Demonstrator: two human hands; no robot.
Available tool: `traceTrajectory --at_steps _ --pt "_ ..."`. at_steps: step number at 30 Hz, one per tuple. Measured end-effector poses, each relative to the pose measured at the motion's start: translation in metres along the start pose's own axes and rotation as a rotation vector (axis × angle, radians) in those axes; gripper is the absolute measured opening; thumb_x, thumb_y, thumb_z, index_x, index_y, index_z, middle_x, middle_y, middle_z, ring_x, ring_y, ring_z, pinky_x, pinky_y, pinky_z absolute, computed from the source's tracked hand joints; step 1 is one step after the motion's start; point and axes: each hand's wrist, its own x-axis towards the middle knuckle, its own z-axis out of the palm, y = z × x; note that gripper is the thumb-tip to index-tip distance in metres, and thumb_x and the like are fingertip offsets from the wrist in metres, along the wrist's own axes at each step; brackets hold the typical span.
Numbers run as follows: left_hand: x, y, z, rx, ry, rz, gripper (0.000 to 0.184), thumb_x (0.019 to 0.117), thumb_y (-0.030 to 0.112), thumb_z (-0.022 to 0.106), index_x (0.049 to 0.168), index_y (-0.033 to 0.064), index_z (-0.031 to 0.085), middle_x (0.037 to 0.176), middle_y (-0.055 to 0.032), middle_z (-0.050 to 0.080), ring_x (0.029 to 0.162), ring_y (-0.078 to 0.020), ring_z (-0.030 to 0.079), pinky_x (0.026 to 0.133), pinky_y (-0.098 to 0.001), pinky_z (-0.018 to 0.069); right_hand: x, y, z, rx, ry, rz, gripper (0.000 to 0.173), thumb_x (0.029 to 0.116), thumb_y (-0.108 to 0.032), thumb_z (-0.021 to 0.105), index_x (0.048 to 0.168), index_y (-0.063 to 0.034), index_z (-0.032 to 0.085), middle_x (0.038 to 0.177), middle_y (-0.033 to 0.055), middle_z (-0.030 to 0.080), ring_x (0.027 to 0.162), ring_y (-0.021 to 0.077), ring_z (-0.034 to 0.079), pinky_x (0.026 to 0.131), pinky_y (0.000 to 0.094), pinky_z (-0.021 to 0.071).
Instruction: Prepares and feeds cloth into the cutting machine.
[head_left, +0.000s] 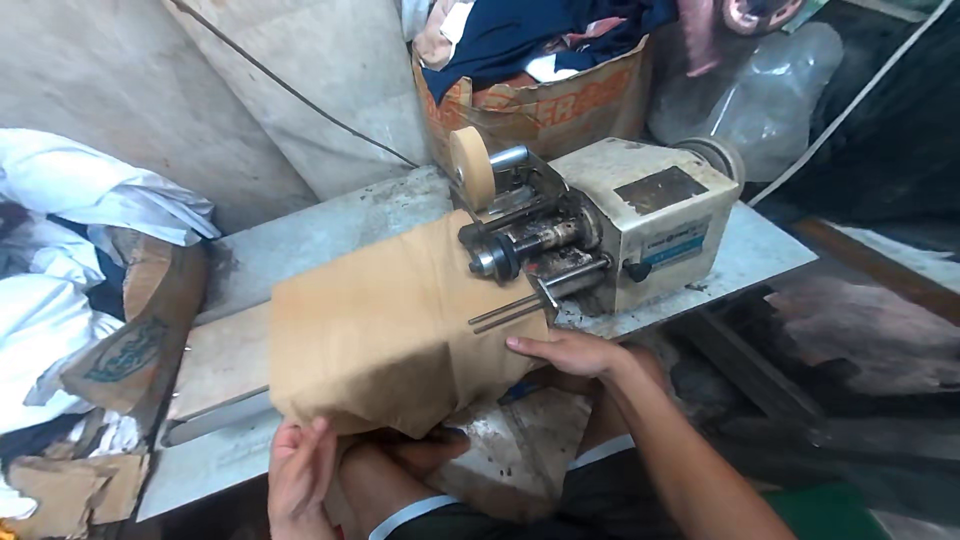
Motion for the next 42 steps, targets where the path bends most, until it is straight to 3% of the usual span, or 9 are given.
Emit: traceTrajectory --at_steps 4,8,11,24,27,30,34,37,42 --pt "0.001 -0.001 0.002 0.148 0.041 -0.024 0.039 0.0848 0.018 0.082 0.118 0.0093 0.063 0.106 -0.0006 0.076 0.098 -0.0119 0.072 0.091 -0.0326 0.0604 0.0 0.0 0.001 -0.013 0.003 0.005 0.048 0.1041 -0.049 0.055 0.13 -0.0096 0.064 0.115 -0.0004 0.074 0.108 0.0053 0.069 0.1 0.0303 0.0558" --pt "-0.001 0.004 -0.005 0.004 -0.086 0.007 0.032 0.0888 0.026 0.079 0.119 0.0167 0.072 0.112 -0.0013 0.076 0.104 -0.0118 0.072 0.096 -0.0338 0.0588 0.001 0.0 0.0 -0.022 -0.007 -0.005 0.047 0.1046 -0.049 0.054 0.129 -0.0107 0.064 0.112 -0.0017 0.075 0.105 0.0041 0.07 0.098 0.0292 0.0567" --pt "0.001 0.004 -0.001 0.104 0.015 -0.019 0.032 0.0863 0.025 0.082 0.115 0.014 0.071 0.106 -0.001 0.076 0.098 -0.0115 0.072 0.091 -0.0321 0.0597 0.0 0.0 0.001 -0.024 0.004 -0.01 0.047 0.1046 -0.048 0.054 0.129 -0.0098 0.064 0.113 -0.0011 0.074 0.107 0.0044 0.069 0.1 0.0297 0.056" --pt "-0.001 -0.001 0.004 0.124 0.035 0.026 0.035 0.0893 0.023 0.079 0.12 0.0092 0.067 0.109 -0.0024 0.076 0.101 -0.0127 0.072 0.092 -0.0327 0.0599 0.0 0.002 0.0 0.039 -0.016 -0.048 0.041 0.1073 -0.041 0.051 0.128 -0.0079 0.064 0.113 -0.0008 0.074 0.106 0.0044 0.07 0.099 0.0287 0.0562" --pt "-0.005 0.001 0.01 0.257 0.022 -0.042 0.035 0.0855 0.016 0.079 0.117 0.0069 0.066 0.104 -0.0011 0.077 0.098 -0.012 0.073 0.09 -0.0313 0.0612 -0.001 -0.001 0.001 0.046 -0.003 -0.037 0.04 0.1072 -0.041 0.052 0.127 -0.008 0.064 0.111 -0.0011 0.075 0.104 0.004 0.07 0.098 0.0281 0.057" --pt "-0.002 0.003 0.002 0.075 -0.015 0.01 0.036 0.0868 0.027 0.081 0.118 0.0141 0.07 0.109 -0.0019 0.076 0.101 -0.0126 0.073 0.092 -0.0336 0.0606 -0.002 0.001 0.0 0.042 0.011 -0.035 0.04 0.1064 -0.042 0.053 0.126 -0.0098 0.065 0.109 -0.0027 0.075 0.102 0.0033 0.07 0.096 0.0273 0.0577" --pt "0.001 0.003 0.0 0.239 0.017 -0.026 0.037 0.084 0.019 0.082 0.116 0.0088 0.067 0.105 -0.0004 0.077 0.098 -0.012 0.073 0.09 -0.0319 0.061 -0.001 -0.001 0.001 0.026 0.006 -0.027 0.042 0.1061 -0.043 0.053 0.128 -0.009 0.064 0.112 -0.0014 0.074 0.105 0.0037 0.069 0.099 0.0285 0.0564" --pt "-0.001 0.002 -0.008 0.056 -0.073 0.021 0.038 0.087 0.027 0.081 0.121 0.0156 0.07 0.113 -0.0009 0.076 0.105 -0.012 0.071 0.095 -0.0339 0.0589 -0.001 0.001 0.0 0.002 -0.015 -0.029 0.043 0.106 -0.044 0.053 0.129 -0.0097 0.064 0.112 -0.0021 0.074 0.106 0.0028 0.069 0.099 0.028 0.056" --pt "-0.005 -0.003 0.003 0.194 0.049 -0.041 0.043 0.0803 0.021 0.085 0.116 0.0087 0.065 0.104 -0.0009 0.076 0.097 -0.0121 0.073 0.089 -0.0325 0.0618 0.001 0.0 -0.001 0.029 -0.033 -0.049 0.041 0.1073 -0.041 0.051 0.13 -0.0085 0.063 0.114 -0.0014 0.074 0.107 0.0033 0.069 0.099 0.0279 0.0559"
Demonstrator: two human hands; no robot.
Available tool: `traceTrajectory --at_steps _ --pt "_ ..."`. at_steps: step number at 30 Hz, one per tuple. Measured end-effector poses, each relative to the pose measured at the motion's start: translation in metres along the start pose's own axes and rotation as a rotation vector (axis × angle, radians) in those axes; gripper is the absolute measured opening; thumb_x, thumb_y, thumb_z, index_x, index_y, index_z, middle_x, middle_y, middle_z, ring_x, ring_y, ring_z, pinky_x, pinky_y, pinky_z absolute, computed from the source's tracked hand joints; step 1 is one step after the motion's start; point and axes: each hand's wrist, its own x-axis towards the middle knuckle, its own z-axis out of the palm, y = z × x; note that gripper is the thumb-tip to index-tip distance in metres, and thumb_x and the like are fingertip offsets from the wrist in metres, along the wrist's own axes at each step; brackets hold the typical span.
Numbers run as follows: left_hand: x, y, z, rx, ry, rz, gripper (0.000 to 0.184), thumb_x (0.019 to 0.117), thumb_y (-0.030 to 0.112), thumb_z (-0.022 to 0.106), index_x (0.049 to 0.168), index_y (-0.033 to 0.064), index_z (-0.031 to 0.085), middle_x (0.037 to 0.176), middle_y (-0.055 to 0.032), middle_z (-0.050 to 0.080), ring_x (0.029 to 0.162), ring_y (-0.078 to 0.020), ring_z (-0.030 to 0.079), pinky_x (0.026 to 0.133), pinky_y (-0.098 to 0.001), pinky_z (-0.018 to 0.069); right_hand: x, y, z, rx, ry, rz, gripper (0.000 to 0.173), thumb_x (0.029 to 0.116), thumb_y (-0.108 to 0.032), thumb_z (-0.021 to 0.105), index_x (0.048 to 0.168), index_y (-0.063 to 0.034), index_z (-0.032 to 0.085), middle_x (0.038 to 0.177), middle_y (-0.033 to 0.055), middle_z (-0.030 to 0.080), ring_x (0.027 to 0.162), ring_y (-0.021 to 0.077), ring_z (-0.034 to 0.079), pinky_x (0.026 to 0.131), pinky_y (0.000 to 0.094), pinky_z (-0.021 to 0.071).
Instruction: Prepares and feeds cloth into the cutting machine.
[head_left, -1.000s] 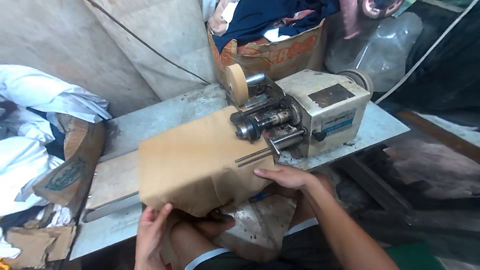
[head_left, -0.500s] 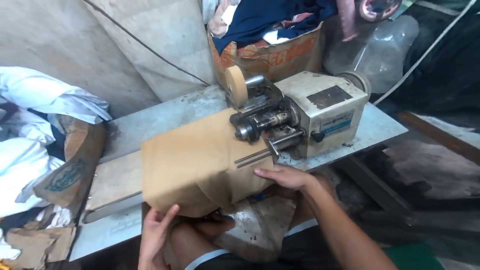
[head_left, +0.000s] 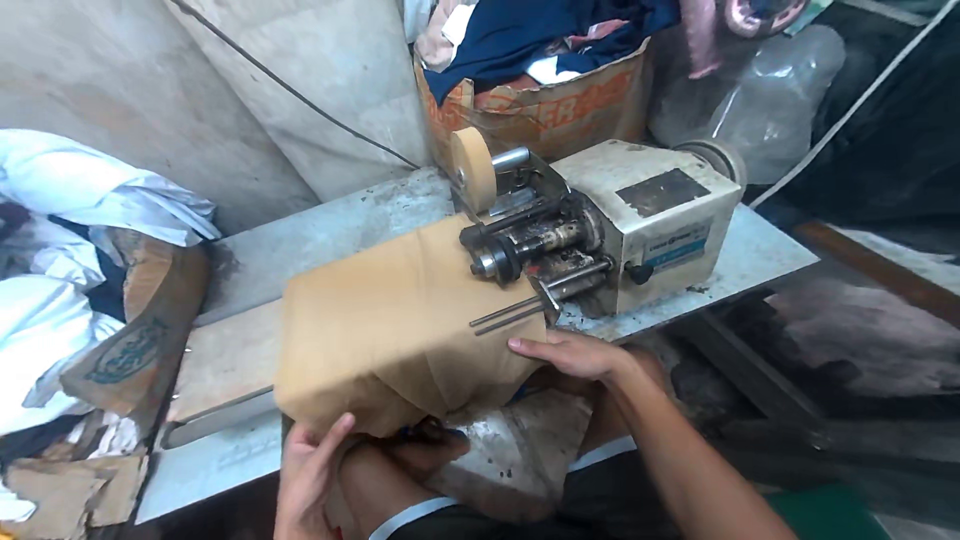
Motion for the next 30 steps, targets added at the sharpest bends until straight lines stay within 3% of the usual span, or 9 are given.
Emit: traceTrajectory --at_steps 3,7,10,14,18,22,24,26,30 --pt "-0.001 -0.004 -0.005 -0.18 -0.05 0.066 0.036 0.0857 0.027 0.082 0.118 0.0164 0.07 0.11 -0.0015 0.076 0.102 -0.0129 0.073 0.092 -0.0358 0.0606 0.0 0.003 -0.001 0.026 -0.005 -0.024 0.039 0.1078 -0.039 0.051 0.129 -0.0079 0.063 0.113 -0.0017 0.074 0.106 0.0037 0.069 0.099 0.0282 0.0563" --pt "-0.005 0.002 0.005 0.026 -0.01 -0.018 0.048 0.0812 0.023 0.085 0.121 0.0075 0.062 0.106 -0.0007 0.076 0.098 -0.0124 0.073 0.09 -0.0339 0.062 -0.001 0.003 -0.002 0.078 0.002 -0.025 0.038 0.1081 -0.039 0.05 0.125 -0.0078 0.065 0.11 -0.0017 0.075 0.104 0.005 0.07 0.098 0.029 0.0573" --pt "-0.003 0.0 -0.001 -0.126 -0.06 0.057 0.037 0.0854 0.029 0.082 0.118 0.0162 0.07 0.108 -0.0004 0.077 0.1 -0.0111 0.073 0.091 -0.0327 0.0609 0.001 0.006 -0.004 0.105 -0.014 -0.044 0.038 0.1078 -0.039 0.051 0.125 -0.0079 0.065 0.11 -0.0012 0.076 0.105 0.0062 0.071 0.098 0.03 0.0576" --pt "0.001 0.003 0.002 -0.001 0.036 0.031 0.038 0.0859 0.017 0.079 0.118 0.007 0.062 0.105 -0.0014 0.076 0.097 -0.0126 0.073 0.089 -0.0332 0.062 0.0 0.006 -0.003 0.069 -0.019 -0.026 0.041 0.1069 -0.041 0.052 0.128 -0.0081 0.064 0.113 -0.0011 0.075 0.107 0.0055 0.07 0.099 0.0295 0.0568" --pt "0.001 0.003 -0.009 -0.173 -0.062 0.083 0.036 0.0879 0.027 0.08 0.12 0.0161 0.069 0.11 -0.0014 0.076 0.102 -0.0126 0.072 0.093 -0.0348 0.0603 -0.001 0.003 -0.001 0.004 0.004 0.0 0.043 0.1057 -0.044 0.054 0.129 -0.0104 0.064 0.112 -0.002 0.075 0.106 0.0047 0.07 0.098 0.0287 0.0571" --pt "0.0 0.006 0.001 0.018 0.034 0.021 0.038 0.0845 0.014 0.079 0.117 0.0083 0.062 0.104 0.0011 0.076 0.097 -0.0104 0.073 0.089 -0.0317 0.0616 -0.002 -0.001 0.001 -0.014 0.013 0.018 0.043 0.1058 -0.044 0.054 0.13 -0.0088 0.063 0.113 -0.0013 0.074 0.106 0.0039 0.07 0.099 0.0284 0.0564" --pt "-0.002 0.005 -0.004 -0.073 -0.027 0.031 0.04 0.0836 0.021 0.084 0.119 0.0128 0.066 0.108 -0.0006 0.076 0.1 -0.0122 0.073 0.091 -0.0339 0.0608 -0.002 -0.001 0.0 -0.032 0.006 0.014 0.043 0.1062 -0.043 0.053 0.13 -0.0093 0.063 0.114 -0.002 0.074 0.107 0.0029 0.069 0.1 0.0277 0.0558" --pt "0.002 0.004 -0.008 -0.182 -0.034 0.081 0.037 0.0878 0.024 0.08 0.122 0.0145 0.067 0.112 -0.0019 0.075 0.104 -0.0135 0.072 0.095 -0.036 0.0596 -0.001 0.0 0.0 -0.047 0.004 0.016 0.044 0.1059 -0.045 0.053 0.131 -0.0102 0.063 0.115 -0.0021 0.074 0.108 0.0031 0.068 0.101 0.0281 0.0553" --pt "0.0 0.004 0.001 0.037 0.03 0.004 0.045 0.0821 0.017 0.083 0.12 0.0059 0.062 0.105 -0.0007 0.076 0.099 -0.012 0.073 0.091 -0.0335 0.0614 0.0 0.001 -0.001 -0.049 0.013 0.026 0.046 0.1045 -0.048 0.055 0.13 -0.0105 0.063 0.114 -0.0017 0.074 0.107 0.0042 0.069 0.1 0.0293 0.0559"
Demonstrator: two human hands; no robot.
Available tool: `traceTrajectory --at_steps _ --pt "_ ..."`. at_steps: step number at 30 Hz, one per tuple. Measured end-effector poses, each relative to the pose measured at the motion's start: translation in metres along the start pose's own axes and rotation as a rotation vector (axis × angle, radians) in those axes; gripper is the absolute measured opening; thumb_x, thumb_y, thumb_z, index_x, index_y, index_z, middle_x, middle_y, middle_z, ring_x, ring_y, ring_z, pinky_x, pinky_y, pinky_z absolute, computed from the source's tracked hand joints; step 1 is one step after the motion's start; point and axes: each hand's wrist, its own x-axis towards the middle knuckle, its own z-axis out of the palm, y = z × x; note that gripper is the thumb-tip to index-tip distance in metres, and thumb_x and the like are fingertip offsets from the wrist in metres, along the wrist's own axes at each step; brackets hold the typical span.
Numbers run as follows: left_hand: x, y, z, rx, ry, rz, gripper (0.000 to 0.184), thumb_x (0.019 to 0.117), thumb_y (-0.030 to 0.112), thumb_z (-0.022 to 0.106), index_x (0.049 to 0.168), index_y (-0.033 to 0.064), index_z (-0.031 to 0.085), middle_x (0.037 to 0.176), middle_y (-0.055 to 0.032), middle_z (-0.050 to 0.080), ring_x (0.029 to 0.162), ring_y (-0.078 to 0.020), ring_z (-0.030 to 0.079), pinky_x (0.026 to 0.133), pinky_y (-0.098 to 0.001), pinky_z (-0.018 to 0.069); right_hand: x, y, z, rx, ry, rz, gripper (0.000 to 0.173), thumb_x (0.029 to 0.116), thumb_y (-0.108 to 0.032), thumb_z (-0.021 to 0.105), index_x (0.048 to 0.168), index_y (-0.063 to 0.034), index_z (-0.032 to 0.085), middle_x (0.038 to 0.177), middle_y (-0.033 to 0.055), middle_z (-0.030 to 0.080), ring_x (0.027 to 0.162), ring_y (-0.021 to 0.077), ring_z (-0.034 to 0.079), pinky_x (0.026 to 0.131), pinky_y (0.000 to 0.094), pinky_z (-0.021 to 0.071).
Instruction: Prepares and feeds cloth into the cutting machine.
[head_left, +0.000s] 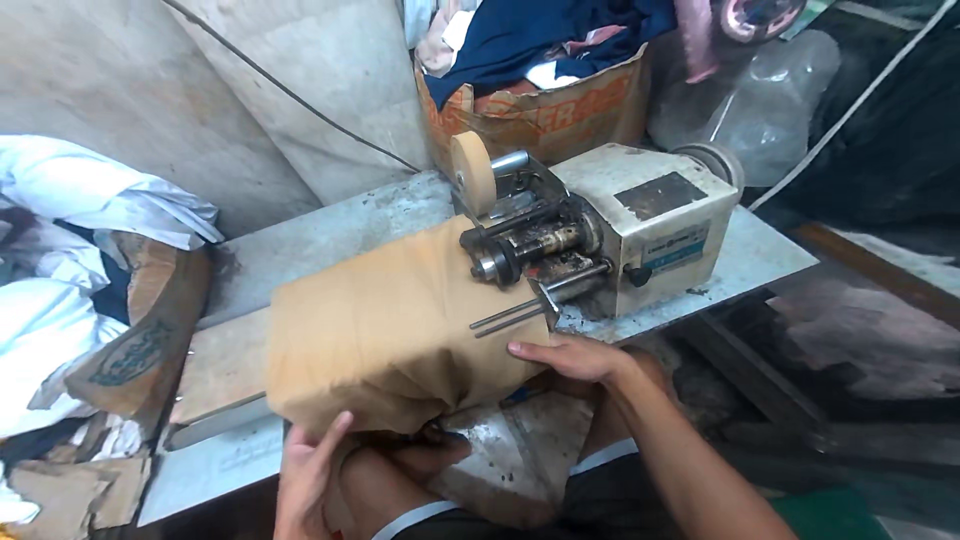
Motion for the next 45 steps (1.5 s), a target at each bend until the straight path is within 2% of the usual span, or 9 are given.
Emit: traceTrajectory --at_steps 3,8,12,16,19,23,27,31,45 --pt "-0.001 -0.001 -0.007 -0.186 -0.063 0.052 0.039 0.0856 0.025 0.082 0.12 0.0149 0.068 0.11 -0.001 0.076 0.103 -0.013 0.072 0.094 -0.0362 0.06 0.0 0.003 -0.002 -0.01 0.014 -0.009 0.046 0.1038 -0.048 0.055 0.129 -0.0106 0.064 0.115 -0.0016 0.074 0.108 0.0042 0.069 0.101 0.0299 0.0553" --pt "0.001 0.0 0.004 0.017 0.014 -0.011 0.044 0.0834 0.015 0.08 0.121 0.0037 0.06 0.104 -0.0014 0.075 0.098 -0.0124 0.073 0.09 -0.0333 0.0615 0.0 0.001 -0.001 -0.003 0.002 -0.005 0.046 0.1046 -0.048 0.054 0.127 -0.0102 0.066 0.112 -0.0012 0.075 0.106 0.0048 0.07 0.099 0.0304 0.0564" --pt "0.002 -0.002 -0.004 -0.236 -0.052 0.055 0.036 0.0858 0.023 0.082 0.118 0.0142 0.069 0.109 -0.0031 0.076 0.101 -0.0137 0.073 0.092 -0.0362 0.0608 -0.001 0.001 -0.001 -0.002 0.005 0.003 0.045 0.1044 -0.048 0.054 0.127 -0.0108 0.065 0.111 -0.002 0.075 0.105 0.0041 0.07 0.098 0.0296 0.0566" --pt "0.001 -0.003 0.008 -0.039 -0.015 -0.004 0.046 0.0808 0.018 0.085 0.119 0.0061 0.062 0.104 -0.0017 0.076 0.097 -0.0131 0.073 0.09 -0.0341 0.0619 0.0 0.002 -0.001 0.024 -0.008 0.001 0.045 0.1047 -0.047 0.054 0.128 -0.01 0.065 0.112 -0.0009 0.074 0.106 0.0052 0.07 0.098 0.03 0.0566" --pt "0.001 -0.005 0.003 -0.21 -0.05 0.041 0.04 0.0835 0.024 0.084 0.118 0.0135 0.067 0.107 -0.0028 0.076 0.099 -0.0143 0.073 0.091 -0.0365 0.0615 0.0 0.001 -0.002 0.0 -0.007 0.001 0.044 0.1048 -0.048 0.054 0.126 -0.0111 0.066 0.11 -0.0021 0.075 0.104 0.0041 0.07 0.097 0.029 0.0572" --pt "0.003 -0.002 0.008 -0.029 0.0 0.01 0.044 0.0838 0.017 0.082 0.12 0.005 0.06 0.104 -0.0014 0.076 0.097 -0.0123 0.073 0.09 -0.0333 0.0615 -0.001 0.0 -0.001 0.002 -0.001 0.006 0.047 0.1044 -0.048 0.054 0.13 -0.0096 0.064 0.114 -0.0006 0.074 0.108 0.0051 0.069 0.1 0.0306 0.0556" --pt "0.002 -0.002 0.003 -0.19 -0.058 0.056 0.039 0.0849 0.025 0.083 0.119 0.0131 0.068 0.109 -0.0023 0.076 0.1 -0.0136 0.073 0.092 -0.0362 0.061 0.0 0.002 -0.002 0.0 -0.01 -0.007 0.045 0.105 -0.048 0.053 0.129 -0.0111 0.064 0.113 -0.0021 0.074 0.106 0.0041 0.069 0.099 0.0295 0.0564" --pt "0.004 -0.004 0.01 0.026 0.004 0.022 0.042 0.0846 0.015 0.08 0.12 0.0036 0.061 0.104 -0.0017 0.076 0.098 -0.0131 0.073 0.09 -0.0341 0.0617 0.0 0.002 -0.002 -0.032 -0.016 -0.024 0.049 0.1053 -0.049 0.052 0.131 -0.0097 0.063 0.116 -0.0007 0.074 0.108 0.0042 0.068 0.101 0.0303 0.0552" --pt "0.0 -0.005 0.014 -0.079 0.011 0.044 0.039 0.0866 0.019 0.08 0.119 0.0079 0.062 0.106 -0.0011 0.076 0.099 -0.0134 0.073 0.091 -0.0348 0.0616 0.0 0.005 -0.003 -0.023 -0.007 -0.02 0.046 0.1049 -0.049 0.053 0.129 -0.0117 0.065 0.113 -0.0025 0.074 0.107 0.0032 0.069 0.1 0.03 0.0553"
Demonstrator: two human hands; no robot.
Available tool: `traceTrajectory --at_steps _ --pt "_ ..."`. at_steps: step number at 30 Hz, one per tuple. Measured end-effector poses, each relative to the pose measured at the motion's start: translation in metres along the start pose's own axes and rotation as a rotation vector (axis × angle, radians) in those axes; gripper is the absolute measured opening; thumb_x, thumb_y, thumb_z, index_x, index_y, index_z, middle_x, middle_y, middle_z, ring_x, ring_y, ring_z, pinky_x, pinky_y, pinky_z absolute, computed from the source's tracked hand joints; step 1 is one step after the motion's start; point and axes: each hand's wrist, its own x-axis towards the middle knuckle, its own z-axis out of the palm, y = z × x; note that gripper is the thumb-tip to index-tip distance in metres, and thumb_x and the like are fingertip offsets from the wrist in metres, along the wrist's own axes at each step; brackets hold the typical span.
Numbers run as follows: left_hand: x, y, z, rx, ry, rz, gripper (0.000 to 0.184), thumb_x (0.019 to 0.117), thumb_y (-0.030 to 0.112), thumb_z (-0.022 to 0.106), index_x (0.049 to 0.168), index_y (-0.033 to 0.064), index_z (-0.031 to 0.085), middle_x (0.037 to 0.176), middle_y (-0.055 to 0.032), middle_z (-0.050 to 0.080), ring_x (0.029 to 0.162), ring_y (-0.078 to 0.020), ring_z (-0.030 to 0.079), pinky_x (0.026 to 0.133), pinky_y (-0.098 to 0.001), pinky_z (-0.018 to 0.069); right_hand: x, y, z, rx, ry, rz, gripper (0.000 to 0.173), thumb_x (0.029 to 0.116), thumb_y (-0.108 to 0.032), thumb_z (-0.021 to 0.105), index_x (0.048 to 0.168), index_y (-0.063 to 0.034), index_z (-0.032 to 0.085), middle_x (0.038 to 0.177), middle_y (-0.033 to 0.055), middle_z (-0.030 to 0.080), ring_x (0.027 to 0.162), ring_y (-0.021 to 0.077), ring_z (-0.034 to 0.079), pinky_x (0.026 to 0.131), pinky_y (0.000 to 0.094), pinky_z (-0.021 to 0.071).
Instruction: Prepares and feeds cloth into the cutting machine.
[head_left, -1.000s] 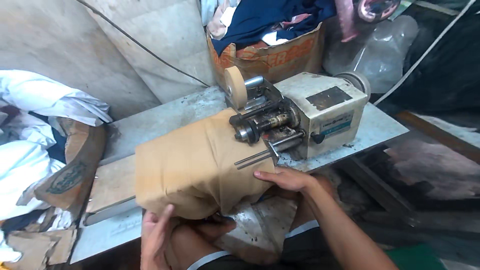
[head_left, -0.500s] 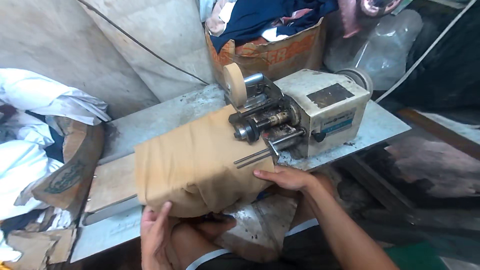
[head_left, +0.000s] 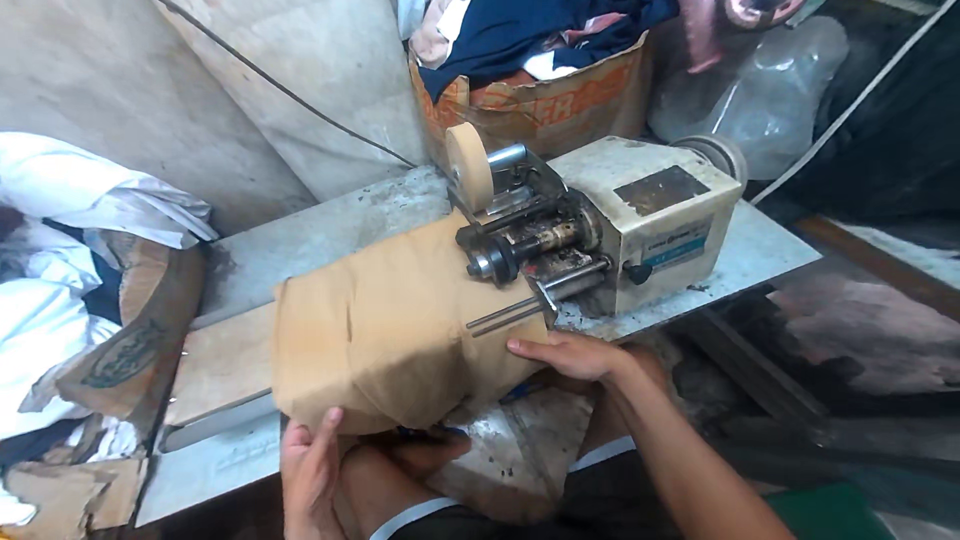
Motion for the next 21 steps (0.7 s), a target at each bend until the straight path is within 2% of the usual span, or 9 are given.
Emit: traceTrajectory --at_steps 1,3,6,9,13,15,17,20,21 --pt "-0.0002 -0.0006 0.0005 0.067 0.0 -0.011 0.041 0.0848 0.018 0.081 0.119 0.0058 0.062 0.105 -0.0008 0.076 0.098 -0.0129 0.073 0.091 -0.034 0.0615 0.0007 0.0005 -0.0006 -0.006 0.005 0.007 0.047 0.1046 -0.05 0.053 0.129 -0.0121 0.065 0.113 -0.0022 0.075 0.107 0.0039 0.069 0.1 0.0309 0.0559" --pt "-0.0009 -0.0023 -0.0012 0.06 -0.007 -0.003 0.042 0.0824 0.02 0.085 0.117 0.0074 0.064 0.104 -0.0011 0.076 0.097 -0.0129 0.073 0.09 -0.0342 0.0616 0.0005 -0.0015 -0.0007 0.007 0.009 0.018 0.046 0.1047 -0.05 0.053 0.128 -0.0118 0.066 0.112 -0.0021 0.075 0.105 0.0042 0.07 0.098 0.0303 0.0566" --pt "0.0025 -0.0021 -0.0052 -0.06 0.017 0.064 0.039 0.0883 0.02 0.08 0.121 0.0089 0.062 0.109 -0.0016 0.075 0.102 -0.0136 0.072 0.093 -0.0352 0.0603 -0.002 -0.0058 0.0016 0.033 0.001 0.016 0.043 0.1058 -0.046 0.052 0.128 -0.0114 0.064 0.111 -0.0034 0.074 0.105 0.0021 0.069 0.097 0.0272 0.0563" --pt "-0.0003 0.0006 -0.0011 0.1 -0.005 0.02 0.042 0.0847 0.018 0.082 0.12 0.0065 0.061 0.106 0.0009 0.076 0.099 -0.0116 0.073 0.091 -0.0321 0.0609 -0.0002 -0.0039 0.0013 0.029 -0.004 0.004 0.044 0.1054 -0.047 0.053 0.128 -0.0112 0.065 0.111 -0.0027 0.075 0.104 0.0031 0.07 0.097 0.0285 0.0569" --pt "0.0007 0.0001 -0.0082 -0.094 -0.026 0.059 0.038 0.0873 0.025 0.081 0.12 0.013 0.066 0.109 -0.001 0.076 0.102 -0.0132 0.072 0.093 -0.0352 0.0602 0.0 -0.0025 0.0001 -0.003 -0.013 -0.007 0.044 0.1048 -0.048 0.054 0.128 -0.0122 0.065 0.112 -0.0036 0.074 0.105 0.0022 0.069 0.098 0.028 0.0562" --pt "0.0023 0.0002 -0.0061 -0.033 0.002 0.052 0.038 0.0887 0.02 0.078 0.122 0.0091 0.062 0.108 -0.0007 0.075 0.101 -0.0127 0.072 0.092 -0.0336 0.0604 -0.0011 -0.0039 0.0013 -0.003 -0.012 0.003 0.045 0.1052 -0.048 0.053 0.129 -0.0115 0.065 0.113 -0.0029 0.074 0.106 0.0025 0.069 0.098 0.0281 0.056" --pt "-0.0002 0.0021 -0.0024 0.076 -0.022 0.009 0.044 0.085 0.019 0.082 0.122 0.0062 0.06 0.106 -0.0003 0.076 0.099 -0.0127 0.073 0.091 -0.0331 0.0612 -0.0011 -0.0063 0.0019 -0.008 -0.007 0.016 0.046 0.1054 -0.048 0.052 0.129 -0.0106 0.064 0.112 -0.0021 0.074 0.105 0.0032 0.069 0.098 0.0288 0.0563" --pt "-0.0003 0.0014 -0.0083 -0.084 -0.057 0.046 0.039 0.0863 0.024 0.082 0.121 0.0125 0.067 0.11 -0.0021 0.076 0.101 -0.0132 0.072 0.093 -0.0346 0.0601 -0.0013 -0.0058 0.0014 -0.002 -0.012 0.014 0.046 0.1054 -0.048 0.052 0.13 -0.0105 0.064 0.113 -0.0021 0.074 0.106 0.0028 0.069 0.099 0.0285 0.0558" --pt "0.0014 0.0013 -0.0093 -0.107 -0.054 0.067 0.039 0.0881 0.024 0.08 0.122 0.0123 0.066 0.111 -0.0023 0.075 0.103 -0.0132 0.072 0.095 -0.0348 0.0593 -0.0015 -0.0055 0.0018 0.004 -0.012 0.009 0.045 0.1055 -0.047 0.053 0.13 -0.0104 0.064 0.113 -0.0024 0.074 0.106 0.0023 0.069 0.099 0.028 0.0557"
